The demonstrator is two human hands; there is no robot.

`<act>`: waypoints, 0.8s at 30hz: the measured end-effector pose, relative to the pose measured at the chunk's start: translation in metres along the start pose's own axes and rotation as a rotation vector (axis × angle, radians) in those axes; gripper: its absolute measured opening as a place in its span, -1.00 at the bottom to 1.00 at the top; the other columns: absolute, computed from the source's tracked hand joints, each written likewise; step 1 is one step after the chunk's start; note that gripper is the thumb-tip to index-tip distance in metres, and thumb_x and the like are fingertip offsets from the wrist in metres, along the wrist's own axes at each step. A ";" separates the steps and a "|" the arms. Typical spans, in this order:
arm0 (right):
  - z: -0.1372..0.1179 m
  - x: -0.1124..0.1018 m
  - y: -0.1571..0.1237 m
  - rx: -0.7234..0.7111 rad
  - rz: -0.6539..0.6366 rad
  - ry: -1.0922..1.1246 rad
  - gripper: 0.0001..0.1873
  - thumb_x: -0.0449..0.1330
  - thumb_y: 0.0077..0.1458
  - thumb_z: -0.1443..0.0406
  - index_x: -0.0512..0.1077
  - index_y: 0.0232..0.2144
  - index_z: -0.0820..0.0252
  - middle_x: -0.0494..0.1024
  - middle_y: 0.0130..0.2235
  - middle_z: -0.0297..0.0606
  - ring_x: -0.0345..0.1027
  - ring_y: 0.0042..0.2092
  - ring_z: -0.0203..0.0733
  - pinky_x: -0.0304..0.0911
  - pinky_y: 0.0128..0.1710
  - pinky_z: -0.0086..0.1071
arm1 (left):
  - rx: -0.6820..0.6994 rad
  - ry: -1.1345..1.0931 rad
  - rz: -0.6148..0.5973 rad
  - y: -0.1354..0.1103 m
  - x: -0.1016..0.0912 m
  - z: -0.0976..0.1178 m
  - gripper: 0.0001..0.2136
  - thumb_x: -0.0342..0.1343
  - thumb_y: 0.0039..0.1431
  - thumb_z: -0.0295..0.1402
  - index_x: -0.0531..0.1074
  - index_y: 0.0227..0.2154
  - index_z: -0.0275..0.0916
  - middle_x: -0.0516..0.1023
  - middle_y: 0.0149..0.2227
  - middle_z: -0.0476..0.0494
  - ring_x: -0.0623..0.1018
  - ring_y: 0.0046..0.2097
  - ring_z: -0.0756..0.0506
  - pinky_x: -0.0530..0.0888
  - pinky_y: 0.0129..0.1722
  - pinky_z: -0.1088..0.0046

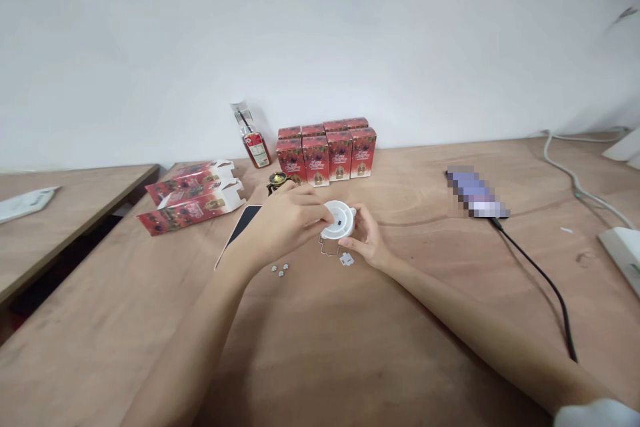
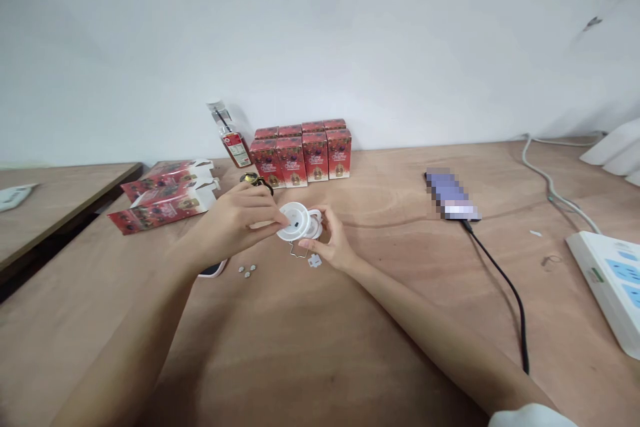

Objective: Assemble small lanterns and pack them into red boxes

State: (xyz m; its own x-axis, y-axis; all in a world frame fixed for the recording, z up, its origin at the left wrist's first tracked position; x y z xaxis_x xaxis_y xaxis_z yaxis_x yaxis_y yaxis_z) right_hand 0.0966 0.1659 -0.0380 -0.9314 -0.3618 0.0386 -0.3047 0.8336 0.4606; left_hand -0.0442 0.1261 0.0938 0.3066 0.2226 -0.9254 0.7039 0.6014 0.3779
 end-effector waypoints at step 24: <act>0.002 -0.001 0.000 0.040 0.016 0.011 -0.48 0.36 -0.17 0.07 0.25 -0.20 0.07 0.36 -0.28 -0.32 0.25 -0.26 -0.19 0.17 -0.27 -0.33 | -0.059 0.005 -0.002 0.000 0.002 -0.003 -0.76 -0.07 0.29 -0.37 0.51 -0.36 -0.22 0.52 -0.40 -0.07 0.40 -0.30 -0.04 0.27 -0.26 0.41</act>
State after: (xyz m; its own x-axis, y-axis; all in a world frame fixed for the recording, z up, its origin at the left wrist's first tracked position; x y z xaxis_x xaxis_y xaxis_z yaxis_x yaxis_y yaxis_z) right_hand 0.0968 0.1670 -0.0392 -0.9342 -0.3523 0.0556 -0.2974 0.8556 0.4237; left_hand -0.0451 0.1291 0.0918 0.3020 0.2253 -0.9263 0.6655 0.6459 0.3741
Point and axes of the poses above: each hand's wrist, its own y-axis towards the middle knuckle, its own x-axis out of the palm, z = x × y, the point moved 4 cm from there along y, towards the middle knuckle
